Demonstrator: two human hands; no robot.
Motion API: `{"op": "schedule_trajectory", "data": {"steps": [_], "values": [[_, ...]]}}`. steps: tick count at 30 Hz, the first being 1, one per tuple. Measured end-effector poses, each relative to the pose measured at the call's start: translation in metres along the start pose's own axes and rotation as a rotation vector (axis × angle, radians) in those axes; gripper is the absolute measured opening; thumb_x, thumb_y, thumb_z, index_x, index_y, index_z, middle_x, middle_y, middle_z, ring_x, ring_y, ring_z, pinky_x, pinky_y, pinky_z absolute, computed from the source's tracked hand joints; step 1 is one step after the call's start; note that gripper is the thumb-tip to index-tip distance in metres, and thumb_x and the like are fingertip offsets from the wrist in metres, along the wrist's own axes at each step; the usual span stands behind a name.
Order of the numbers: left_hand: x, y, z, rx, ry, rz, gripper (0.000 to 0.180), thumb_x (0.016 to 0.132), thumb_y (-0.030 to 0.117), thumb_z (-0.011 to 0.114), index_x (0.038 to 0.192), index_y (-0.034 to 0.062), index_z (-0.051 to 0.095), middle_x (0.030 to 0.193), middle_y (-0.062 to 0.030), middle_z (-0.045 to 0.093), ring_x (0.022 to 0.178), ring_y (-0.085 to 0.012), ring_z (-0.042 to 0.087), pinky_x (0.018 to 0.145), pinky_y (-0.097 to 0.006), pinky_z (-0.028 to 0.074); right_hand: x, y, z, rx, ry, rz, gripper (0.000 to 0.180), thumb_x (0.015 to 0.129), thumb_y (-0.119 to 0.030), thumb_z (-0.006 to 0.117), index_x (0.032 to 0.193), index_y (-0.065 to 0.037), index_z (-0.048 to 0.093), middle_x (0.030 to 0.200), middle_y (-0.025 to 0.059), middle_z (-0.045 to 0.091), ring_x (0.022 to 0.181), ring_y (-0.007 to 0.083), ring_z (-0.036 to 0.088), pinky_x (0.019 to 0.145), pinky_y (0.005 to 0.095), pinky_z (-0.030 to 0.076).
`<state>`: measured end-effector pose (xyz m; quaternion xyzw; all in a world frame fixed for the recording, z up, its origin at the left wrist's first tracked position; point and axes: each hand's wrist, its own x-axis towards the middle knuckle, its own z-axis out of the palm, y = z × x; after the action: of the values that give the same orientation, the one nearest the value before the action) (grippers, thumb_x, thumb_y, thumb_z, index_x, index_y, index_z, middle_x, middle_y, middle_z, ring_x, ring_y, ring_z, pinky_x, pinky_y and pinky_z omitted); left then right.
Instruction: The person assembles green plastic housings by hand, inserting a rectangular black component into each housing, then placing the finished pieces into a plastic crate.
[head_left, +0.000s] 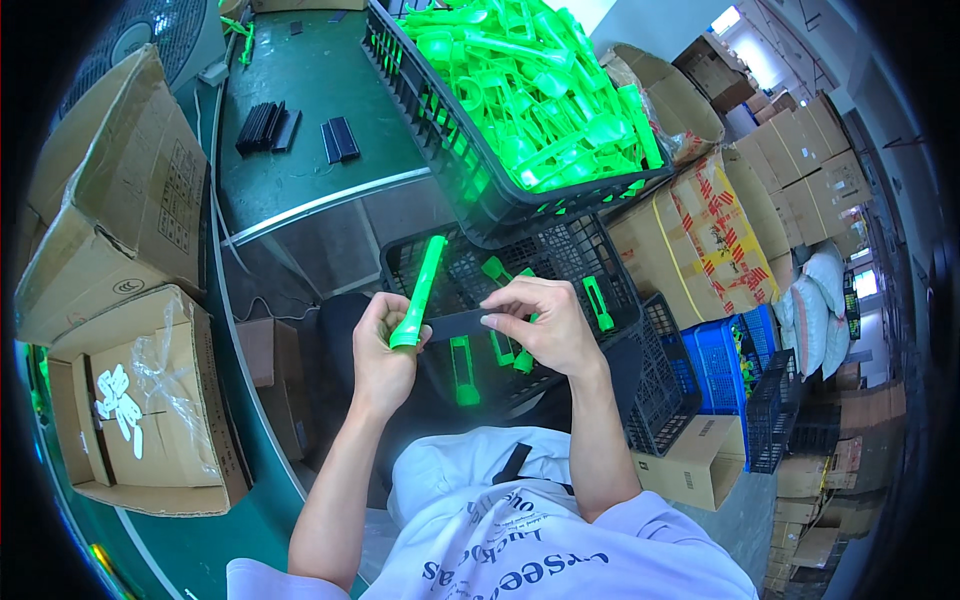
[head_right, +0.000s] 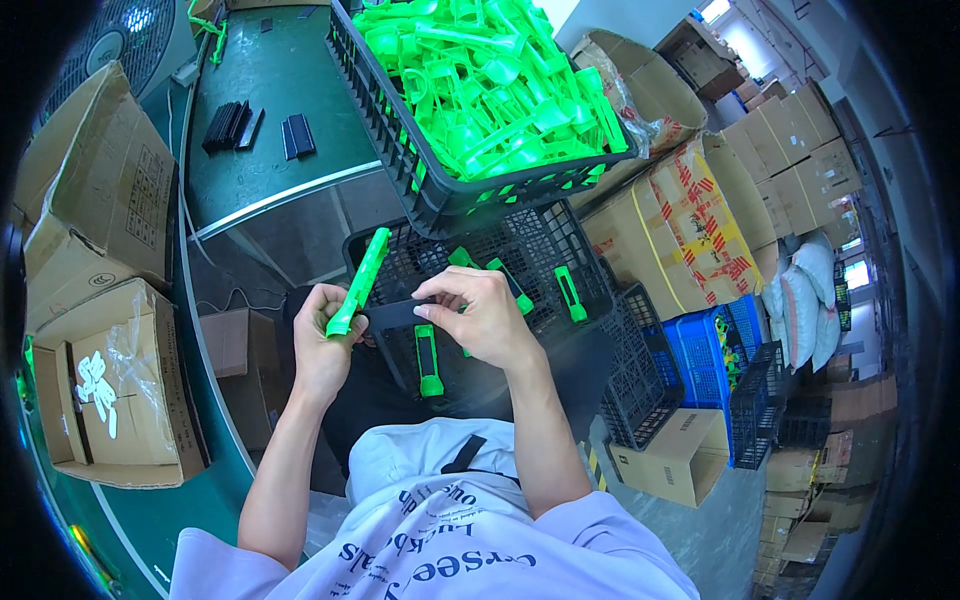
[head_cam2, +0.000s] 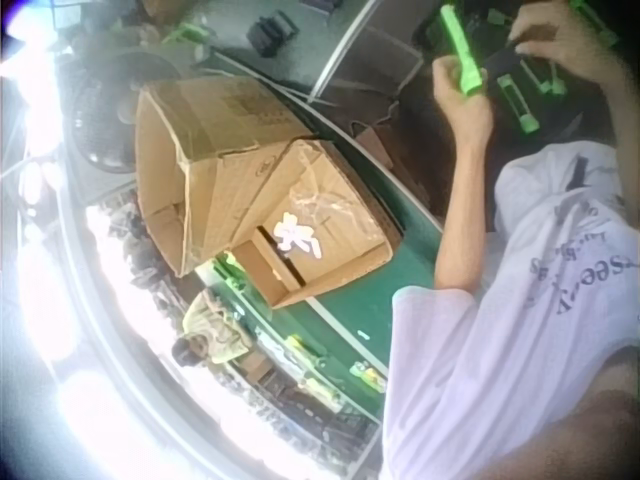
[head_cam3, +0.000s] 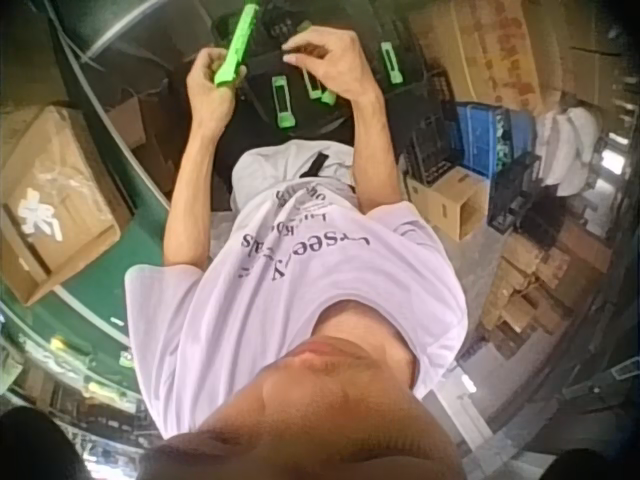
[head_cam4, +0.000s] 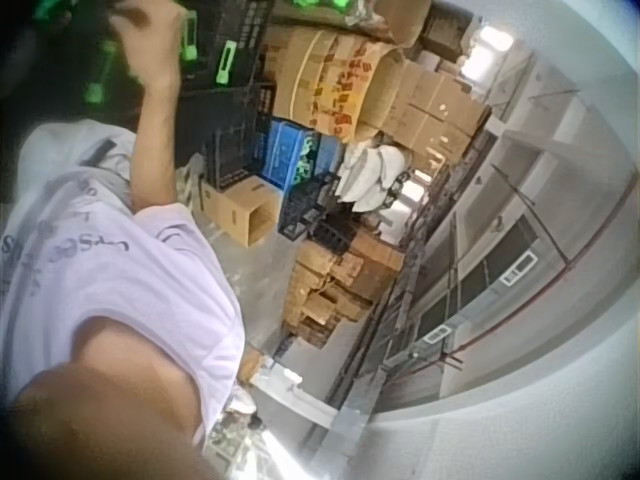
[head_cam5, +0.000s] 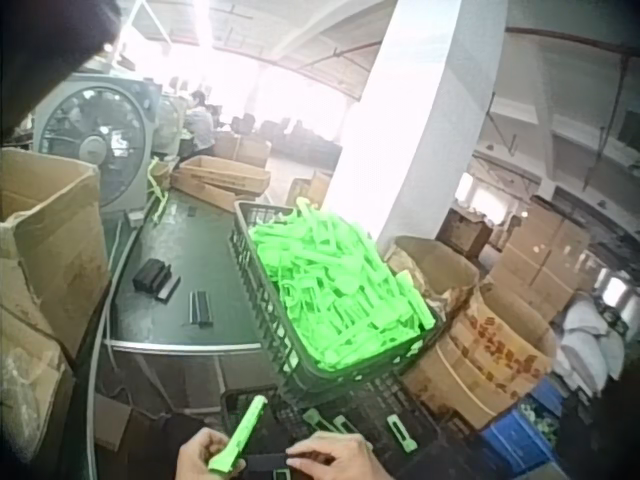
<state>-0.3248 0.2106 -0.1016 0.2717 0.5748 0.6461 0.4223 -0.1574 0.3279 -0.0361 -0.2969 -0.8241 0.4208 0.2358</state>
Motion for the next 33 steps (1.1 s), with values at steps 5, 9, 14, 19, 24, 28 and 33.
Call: {"op": "schedule_trajectory", "data": {"steps": [5,9,14,19,24,28,33], "values": [[0.001,0.0,-0.002,0.059,-0.024,0.003,0.021,0.085,-0.013,0.06,0.096,0.003,0.052,0.078,0.0001,0.056,0.069,-0.0069,0.054,0.063,-0.024,0.048,-0.003,0.006,0.002,-0.055,0.034,-0.066,0.013,0.073,0.005,0.077,0.084,0.002,0.072,0.08,0.0116,0.07,0.067,0.0147,0.067,0.058,0.0246,0.051],[-0.001,0.007,0.0,-0.023,0.039,-0.101,0.02,0.085,-0.01,0.062,0.095,0.0042,0.053,0.08,-0.0003,0.056,0.069,-0.0081,0.055,0.064,-0.024,0.048,-0.003,0.018,0.016,-0.168,0.2,-0.343,0.009,0.073,0.004,0.075,0.082,0.001,0.072,0.081,0.0135,0.069,0.07,0.0239,0.068,0.061,0.0312,0.053],[0.0,0.006,-0.002,-0.17,0.103,-0.136,0.02,0.085,-0.008,0.065,0.095,0.0045,0.054,0.079,-0.0008,0.06,0.066,-0.0077,0.056,0.06,-0.023,0.046,-0.009,0.005,0.027,-0.199,0.257,-0.373,0.01,0.071,0.003,0.076,0.08,0.002,0.071,0.09,0.0139,0.07,0.074,0.0232,0.068,0.065,0.0312,0.055],[-0.001,0.007,0.0,-0.204,0.115,-0.096,0.02,0.085,-0.007,0.066,0.096,0.0044,0.053,0.08,-0.0019,0.061,0.066,-0.0085,0.057,0.06,-0.023,0.047,-0.011,0.012,0.037,0.019,0.328,-0.304,0.018,0.076,0.005,0.074,0.093,0.003,0.067,0.096,0.0143,0.069,0.073,0.0177,0.068,0.066,0.0269,0.057],[-0.001,0.005,0.001,-0.271,0.051,-0.112,0.012,0.09,0.002,0.066,0.1,0.0016,0.06,0.091,-0.0057,0.065,0.071,-0.0109,0.061,0.065,-0.026,0.054,-0.01,0.013,0.053,0.714,0.427,0.215,0.03,0.084,0.006,0.069,0.112,0.004,0.057,0.094,0.0132,0.069,0.075,0.0142,0.068,0.065,0.0268,0.058],[-0.001,0.009,0.0,-0.36,0.02,-0.196,0.022,0.096,0.016,0.061,0.107,-0.0026,0.065,0.102,-0.0108,0.068,0.075,-0.0144,0.064,0.07,-0.029,0.058,-0.009,0.008,0.047,0.677,0.541,0.164,0.029,0.086,0.006,0.067,0.112,0.006,0.056,0.093,0.0142,0.068,0.076,0.0137,0.067,0.066,0.0266,0.059],[-0.001,-0.002,-0.004,-0.404,-0.085,-0.262,0.023,0.099,0.017,0.056,0.107,-0.0025,0.064,0.102,-0.0095,0.068,0.091,-0.0174,0.066,0.08,-0.033,0.057,-0.015,0.001,0.055,0.451,0.583,0.027,0.021,0.086,0.002,0.07,0.105,0.005,0.06,0.094,0.0146,0.07,0.075,0.014,0.068,0.066,0.0263,0.057]]}}
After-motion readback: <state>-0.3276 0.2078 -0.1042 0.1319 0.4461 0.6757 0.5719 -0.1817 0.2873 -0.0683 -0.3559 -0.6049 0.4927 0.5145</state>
